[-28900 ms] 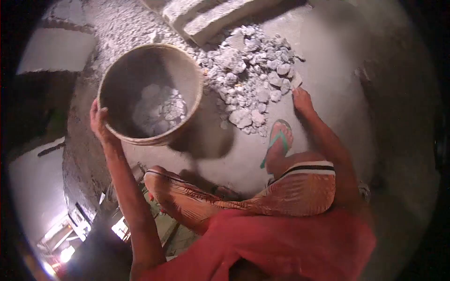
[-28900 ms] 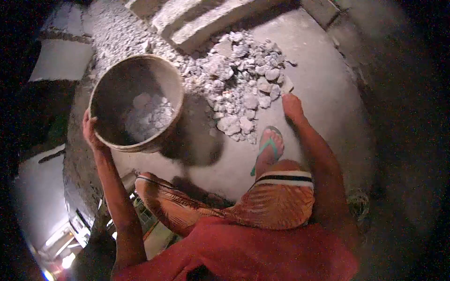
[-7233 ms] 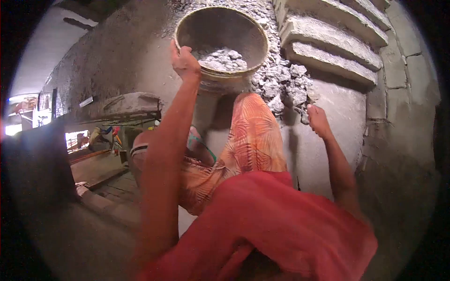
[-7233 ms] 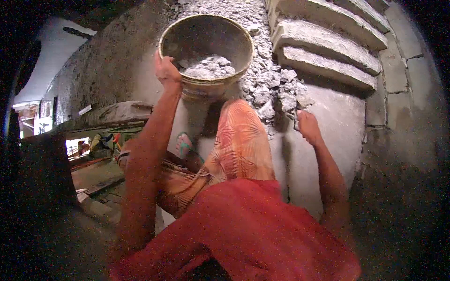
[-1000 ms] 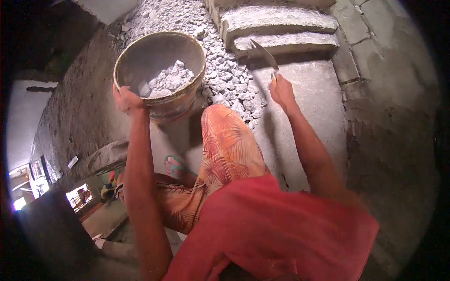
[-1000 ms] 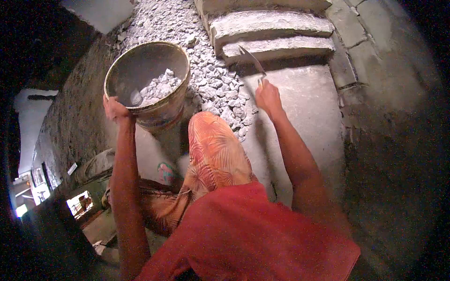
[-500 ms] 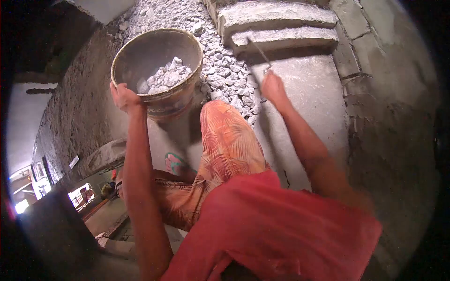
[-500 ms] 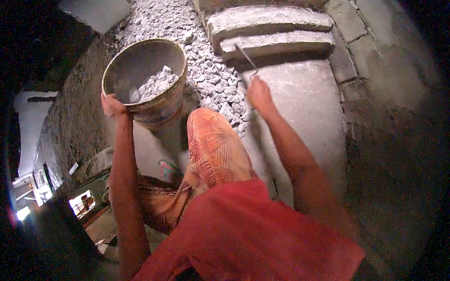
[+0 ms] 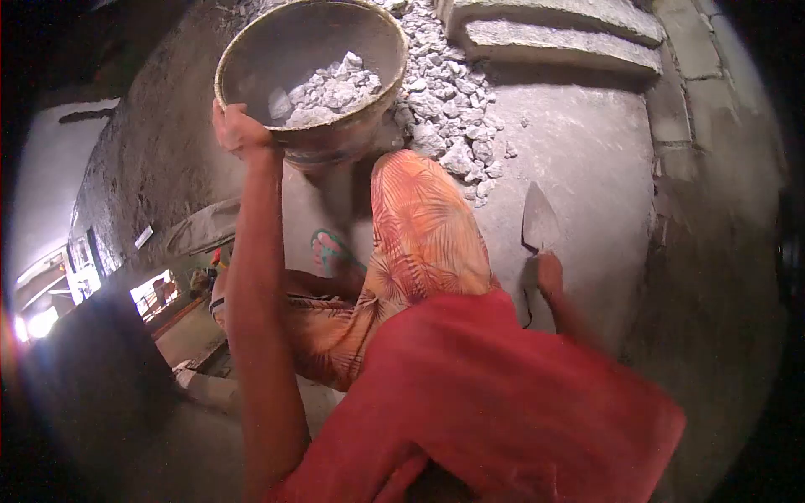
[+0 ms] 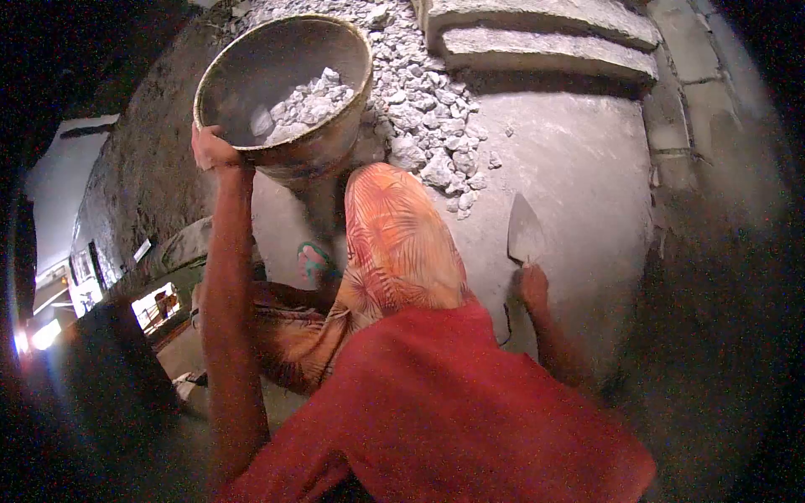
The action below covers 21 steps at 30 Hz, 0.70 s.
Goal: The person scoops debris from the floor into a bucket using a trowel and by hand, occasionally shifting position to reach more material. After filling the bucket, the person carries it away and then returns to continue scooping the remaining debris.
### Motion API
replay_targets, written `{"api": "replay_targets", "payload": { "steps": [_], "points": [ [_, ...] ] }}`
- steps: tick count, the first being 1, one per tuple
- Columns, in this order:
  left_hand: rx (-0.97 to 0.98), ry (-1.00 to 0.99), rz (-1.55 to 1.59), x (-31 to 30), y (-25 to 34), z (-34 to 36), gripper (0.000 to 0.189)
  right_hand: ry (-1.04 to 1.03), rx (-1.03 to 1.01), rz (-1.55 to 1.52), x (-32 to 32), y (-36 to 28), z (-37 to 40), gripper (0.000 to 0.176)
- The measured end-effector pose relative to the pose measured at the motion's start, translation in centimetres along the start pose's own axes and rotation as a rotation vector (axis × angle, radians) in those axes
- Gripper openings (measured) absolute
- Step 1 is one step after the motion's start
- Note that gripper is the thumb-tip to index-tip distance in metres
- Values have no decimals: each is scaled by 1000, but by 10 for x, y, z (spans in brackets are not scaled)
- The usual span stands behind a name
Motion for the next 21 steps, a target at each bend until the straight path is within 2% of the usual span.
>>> {"api": "replay_targets", "payload": {
  "steps": [3,5,6,7,9,11,12,14,15,19,21],
  "points": [
    [-42,-56,94,5,1,-2,41,-94,100,141,62,-23,-39,27],
    [-73,-55,283,4,28,9,43,-21,-72,3,106,-47,-108,24],
    [-53,-47,294,7,18,3,43,6,-28,-27,112,-61,-138,23],
    [133,46,43,10,-3,-5,44,28,9,-58,115,-74,-172,22],
    [301,134,-220,8,2,-5,46,25,-210,-8,109,-81,-209,22],
    [-167,-48,249,4,31,11,49,-1,-405,135,102,-104,-249,23],
    [-63,-21,0,-3,35,13,51,-19,-475,182,102,-115,-264,24],
    [-116,12,81,-3,35,12,52,-298,-487,260,115,-135,-301,25],
    [-164,24,162,-1,34,9,52,-299,-517,262,120,-143,-317,25],
    [-78,72,46,0,22,1,52,-306,-537,120,151,-157,-328,25],
    [-119,68,68,1,26,5,53,-280,-496,273,157,-156,-332,24]
  ]
}}
Point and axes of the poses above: each hand's wrist, its own z-axis away from the middle knuckle, its own x-axis out of the palm, y = z × x, the point moved 3 cm from there along -z, towards the middle knuckle, and after that the axes turned 15 degrees about -z, right-handed, at the moved point
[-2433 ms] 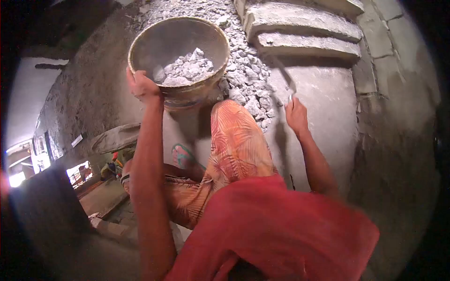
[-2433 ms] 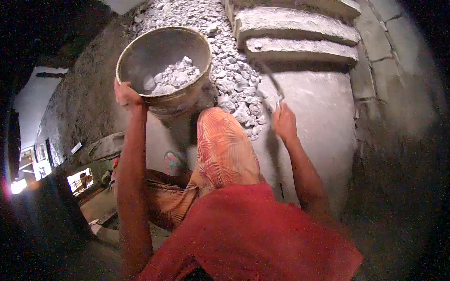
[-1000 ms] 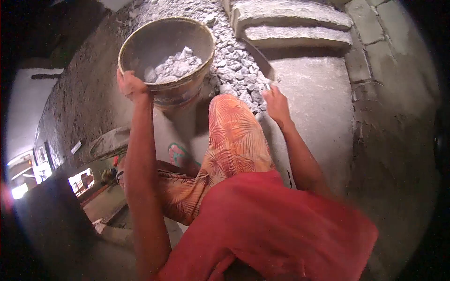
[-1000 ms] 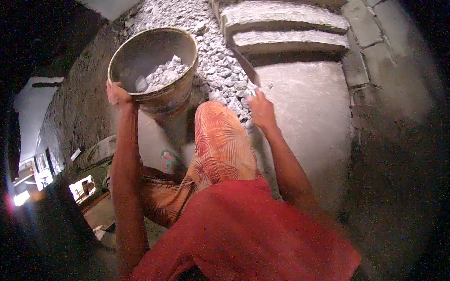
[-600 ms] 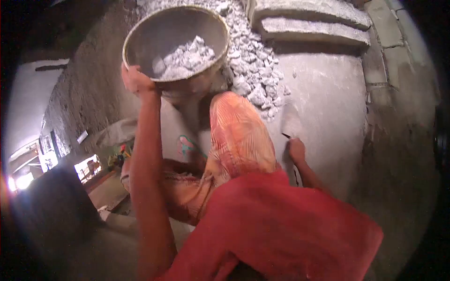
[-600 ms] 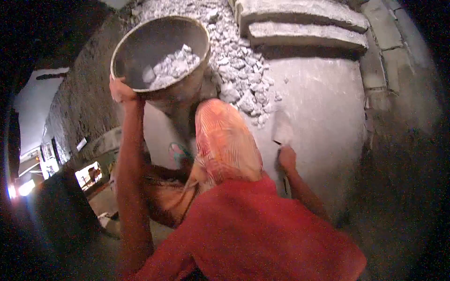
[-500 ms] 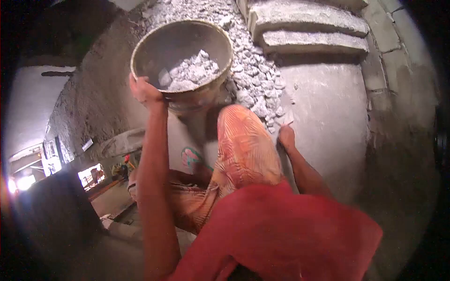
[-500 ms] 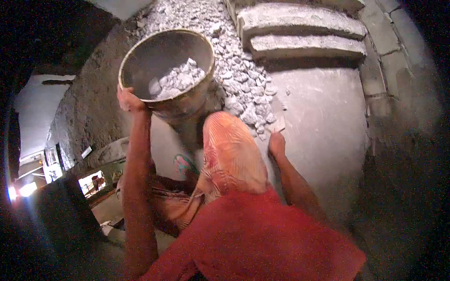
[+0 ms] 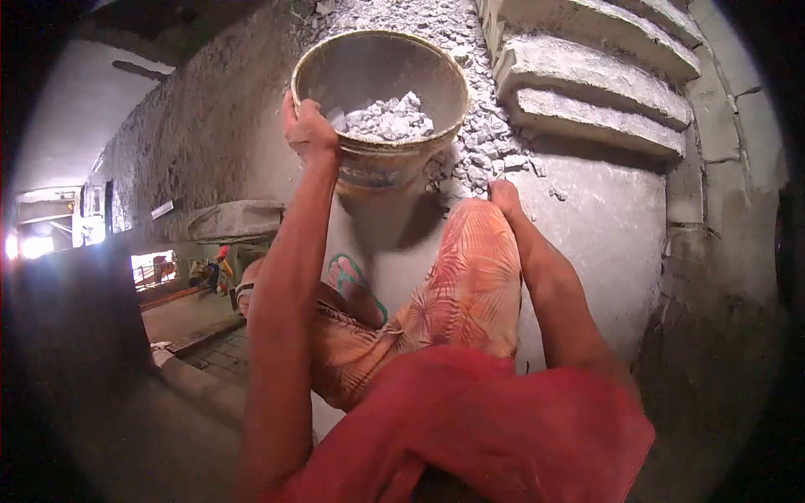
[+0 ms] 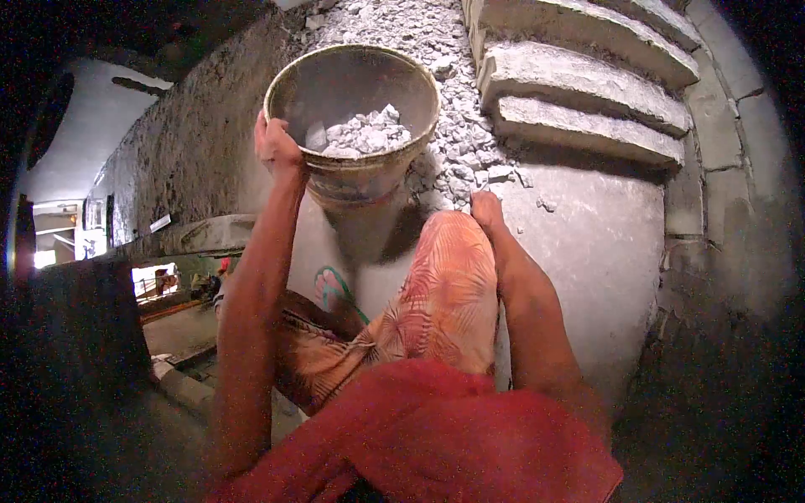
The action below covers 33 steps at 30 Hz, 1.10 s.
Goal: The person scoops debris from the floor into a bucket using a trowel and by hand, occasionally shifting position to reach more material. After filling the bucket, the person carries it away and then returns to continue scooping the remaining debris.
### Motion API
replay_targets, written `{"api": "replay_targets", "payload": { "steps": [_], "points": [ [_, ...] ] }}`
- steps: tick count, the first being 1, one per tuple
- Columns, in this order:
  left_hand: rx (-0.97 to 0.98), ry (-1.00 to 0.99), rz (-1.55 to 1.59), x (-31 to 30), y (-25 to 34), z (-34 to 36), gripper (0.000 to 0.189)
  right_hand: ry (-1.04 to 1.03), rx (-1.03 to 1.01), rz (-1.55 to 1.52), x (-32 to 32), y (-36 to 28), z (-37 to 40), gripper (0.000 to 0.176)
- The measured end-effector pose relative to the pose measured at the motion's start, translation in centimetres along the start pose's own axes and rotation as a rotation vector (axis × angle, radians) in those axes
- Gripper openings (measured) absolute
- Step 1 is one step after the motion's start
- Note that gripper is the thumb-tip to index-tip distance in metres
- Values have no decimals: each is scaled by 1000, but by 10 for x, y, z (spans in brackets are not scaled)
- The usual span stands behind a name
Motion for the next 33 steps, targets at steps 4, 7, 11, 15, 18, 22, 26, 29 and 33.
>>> {"api": "replay_targets", "payload": {
  "steps": [4,7,11,15,18,22,26,29,33],
  "points": [
    [258,61,-331,-4,-29,-37,35,207,-49,-152,7,16,14,21],
    [469,-14,-463,2,-43,-77,25,101,40,-137,-21,12,23,26],
    [239,-160,-202,4,-39,-87,30,26,-59,-109,-58,0,34,26],
    [207,-248,-206,1,-44,-112,41,25,-56,-501,-120,-33,40,37],
    [31,-330,-54,-5,-50,-116,47,-106,405,-607,-165,-53,35,32],
    [298,-150,-263,-14,-56,-111,38,-159,422,-720,-227,-97,25,34],
    [856,10,-865,2,-41,-85,16,-146,-420,6,-291,-114,-6,22],
    [66,-31,-24,-22,-23,-44,41,-275,121,-334,-327,-195,-27,37],
    [-77,-59,-67,-64,5,-23,52,101,-513,165,-314,-246,-62,36]
  ]
}}
Point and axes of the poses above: each hand's wrist, its own z-axis away from the middle knuckle, its own x-axis out of the palm, y = z × x, the point moved 3 cm from there along -z, towards the middle knuckle, and after that the axes turned 15 degrees about -z, right-handed, at the moved point
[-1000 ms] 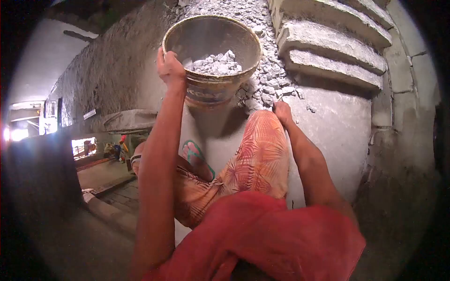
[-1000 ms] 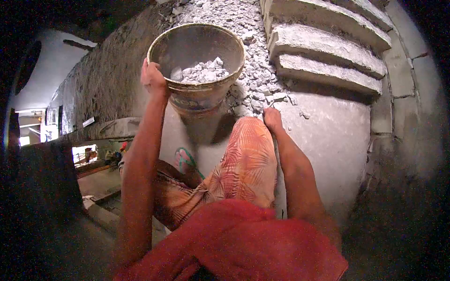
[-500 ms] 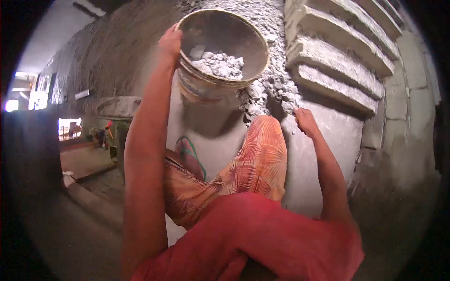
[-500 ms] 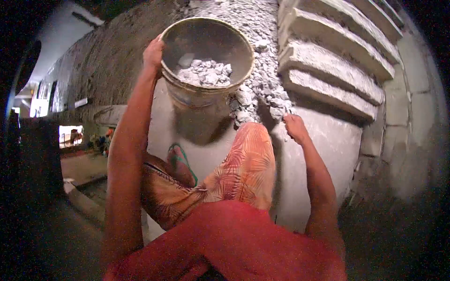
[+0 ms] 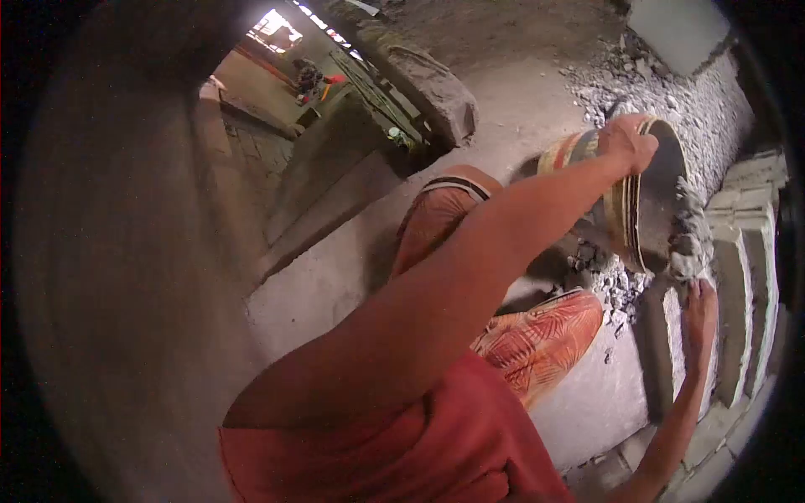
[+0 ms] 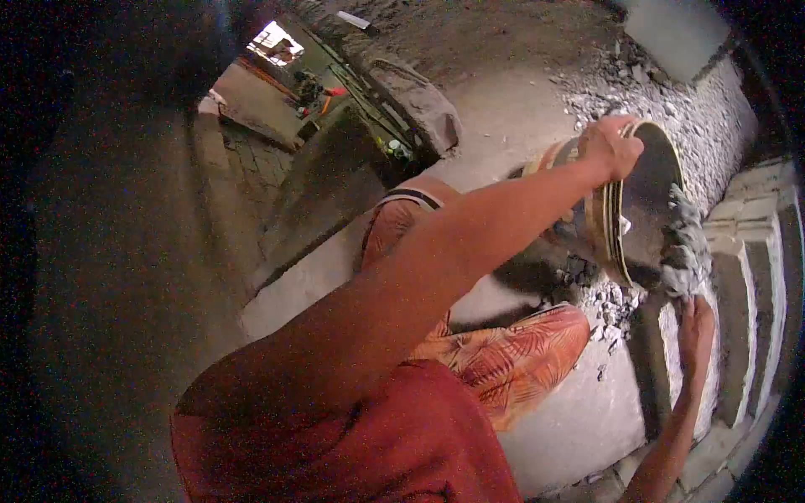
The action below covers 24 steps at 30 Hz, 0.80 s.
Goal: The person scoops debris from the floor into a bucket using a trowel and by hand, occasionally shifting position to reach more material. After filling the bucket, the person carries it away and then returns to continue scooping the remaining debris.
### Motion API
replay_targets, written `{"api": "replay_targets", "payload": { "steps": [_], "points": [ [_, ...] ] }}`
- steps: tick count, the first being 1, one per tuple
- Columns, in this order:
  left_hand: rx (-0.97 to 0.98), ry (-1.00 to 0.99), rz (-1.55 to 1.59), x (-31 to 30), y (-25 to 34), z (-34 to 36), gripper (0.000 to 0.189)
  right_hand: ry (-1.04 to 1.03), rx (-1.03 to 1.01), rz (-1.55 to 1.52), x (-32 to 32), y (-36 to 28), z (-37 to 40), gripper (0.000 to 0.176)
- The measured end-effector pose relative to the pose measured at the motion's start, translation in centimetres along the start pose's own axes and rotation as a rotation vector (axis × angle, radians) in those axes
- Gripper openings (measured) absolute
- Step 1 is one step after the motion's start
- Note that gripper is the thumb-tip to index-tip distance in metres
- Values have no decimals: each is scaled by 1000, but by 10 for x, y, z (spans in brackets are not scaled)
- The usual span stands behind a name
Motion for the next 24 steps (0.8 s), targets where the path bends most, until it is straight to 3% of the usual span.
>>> {"api": "replay_targets", "payload": {
  "steps": [1,2,3,4,6,8,10,11,12,13,15,17,18,20,21,22,24],
  "points": [
    [27,-16,30,8,-7,-6,50,5,-15,-5,5,-5,-10,36],
    [25,-76,44,45,-15,-34,48,-106,101,23,17,-3,-47,36],
    [23,-75,43,37,-13,-35,48,-192,187,67,21,-17,-59,37],
    [-16,-91,32,33,-12,-32,46,23,28,149,25,-11,-58,39],
    [14,-19,59,43,-20,-42,38,99,57,69,21,-1,-46,39],
    [-79,-45,22,38,-17,-40,36,175,93,-12,15,14,-13,40],
    [-165,-12,14,32,-13,-40,34,-73,662,-240,31,60,65,40],
    [112,-90,-335,74,-38,-84,38,51,412,-220,68,139,152,39],
    [3,-37,-314,67,-30,-75,35,41,554,-221,82,113,195,38],
    [-104,18,-286,57,-20,-65,33,-90,515,-61,120,132,276,35],
    [163,-47,-438,64,-29,-74,32,-597,694,-84,138,42,337,31],
    [355,-70,-551,60,-33,-79,31,-367,880,-507,145,-34,368,27],
    [388,-77,-525,59,-42,-80,31,-505,842,-472,168,-36,405,26],
    [268,-116,-298,58,-38,-80,31,-430,759,-520,195,-48,425,32],
    [159,-163,-153,59,-38,-78,31,-564,830,-490,219,-39,435,32],
    [-75,-249,17,60,-34,-73,29,-443,789,-509,226,-37,427,30],
    [308,-205,-555,60,-66,-145,31,-419,796,-560,241,-25,363,29]
  ]
}}
Point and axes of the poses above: each hand's wrist, its own z-axis away from the middle knuckle, its own x-axis out of the palm, y = z × x, the point moved 3 cm from there along -z, towards the middle knuckle, and after that the axes turned 15 degrees about -z, right-handed, at the moved point
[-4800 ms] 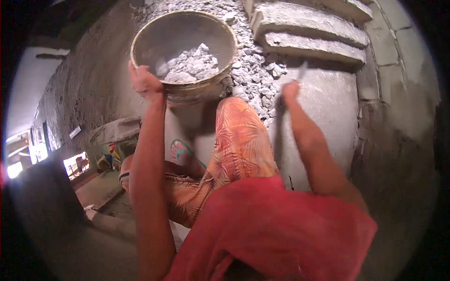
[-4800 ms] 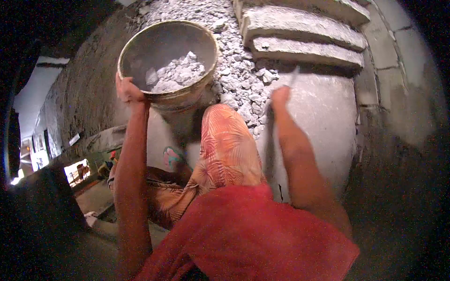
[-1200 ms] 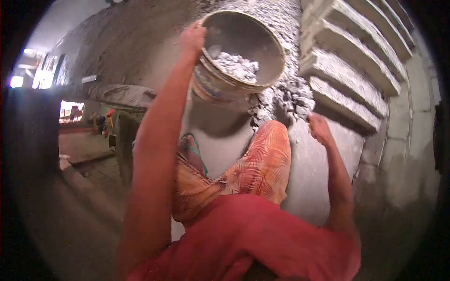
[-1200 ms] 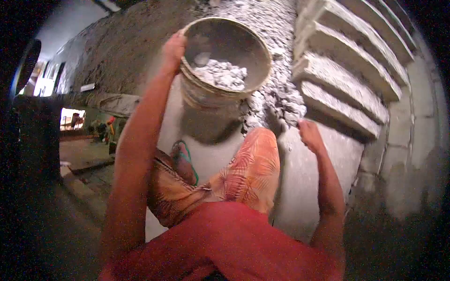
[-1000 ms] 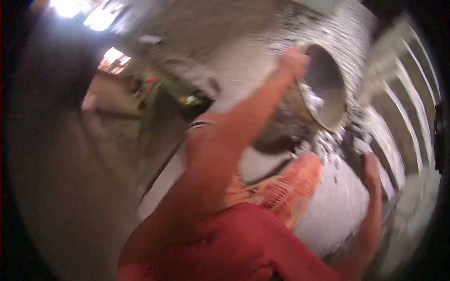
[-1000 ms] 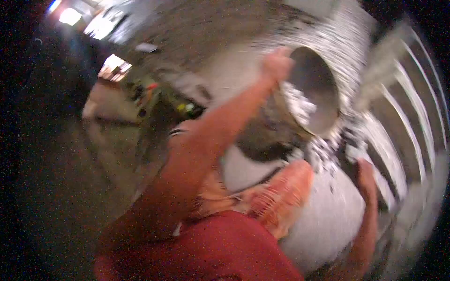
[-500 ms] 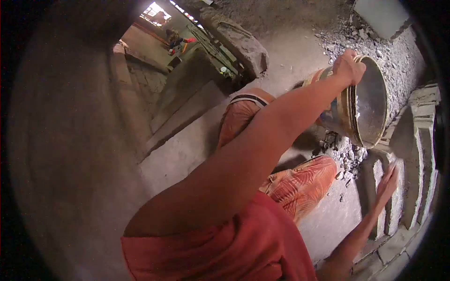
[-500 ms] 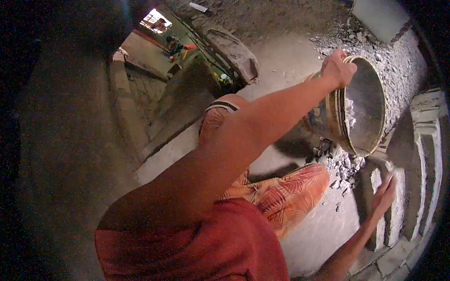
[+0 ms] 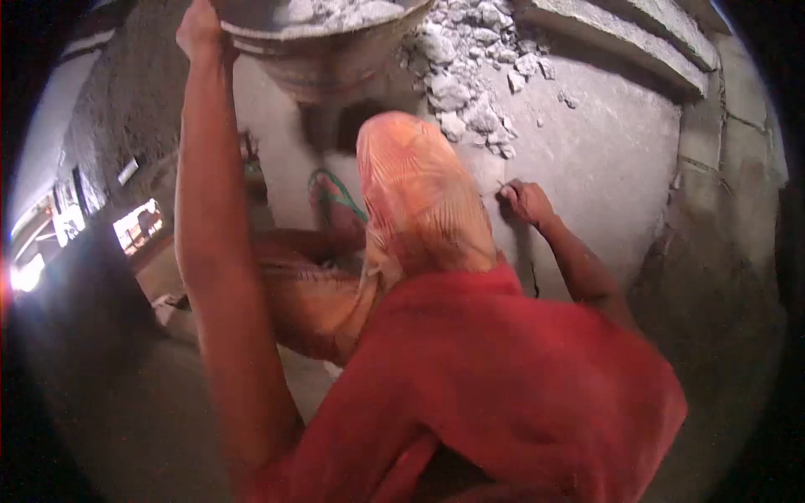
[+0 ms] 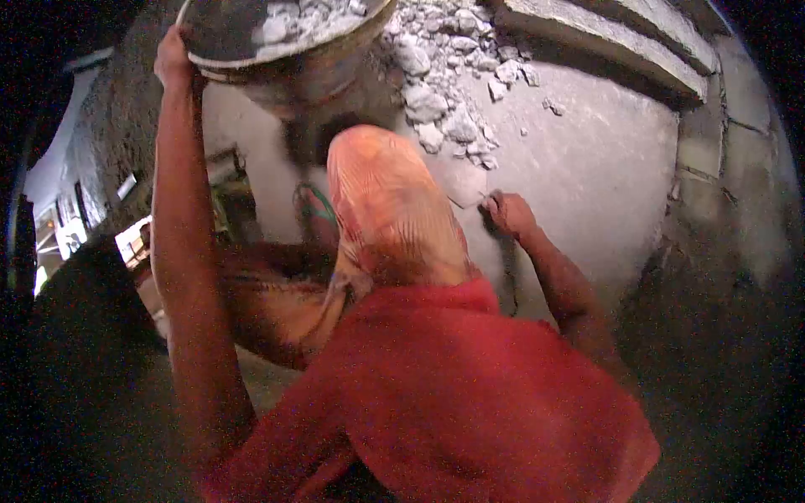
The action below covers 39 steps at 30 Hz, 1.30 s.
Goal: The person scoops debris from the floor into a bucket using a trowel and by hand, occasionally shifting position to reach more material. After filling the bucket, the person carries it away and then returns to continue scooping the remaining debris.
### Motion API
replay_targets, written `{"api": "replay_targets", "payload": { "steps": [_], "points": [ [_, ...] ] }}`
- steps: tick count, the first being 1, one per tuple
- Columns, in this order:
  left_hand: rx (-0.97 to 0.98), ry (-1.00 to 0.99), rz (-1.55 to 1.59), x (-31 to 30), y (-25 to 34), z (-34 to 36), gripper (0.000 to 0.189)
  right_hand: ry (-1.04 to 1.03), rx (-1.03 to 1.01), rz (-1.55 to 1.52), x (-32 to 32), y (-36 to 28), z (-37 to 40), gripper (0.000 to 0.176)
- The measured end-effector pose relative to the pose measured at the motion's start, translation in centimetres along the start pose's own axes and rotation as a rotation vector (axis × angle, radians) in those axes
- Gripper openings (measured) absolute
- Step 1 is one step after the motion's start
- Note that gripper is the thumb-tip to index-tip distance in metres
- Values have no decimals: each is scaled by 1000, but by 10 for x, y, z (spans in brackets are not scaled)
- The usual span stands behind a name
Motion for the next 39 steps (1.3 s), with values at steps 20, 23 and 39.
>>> {"api": "replay_targets", "payload": {
  "steps": [20,23,39],
  "points": [
    [-222,-92,423,-18,-3,23,32,535,-154,44,-78,-53,-177,34],
    [-285,-158,661,-18,-50,13,39,611,-167,71,-101,-67,-169,33],
    [58,-142,251,12,-143,-20,47,505,-265,269,-198,-281,-115,32]
  ]
}}
Point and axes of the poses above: each hand's wrist, its own z-axis away from the middle knuckle, its own x-axis out of the palm, y = z × x, the point moved 3 cm from there along -z, towards the middle knuckle, and after that the axes turned 15 degrees about -z, right-handed, at the moved point
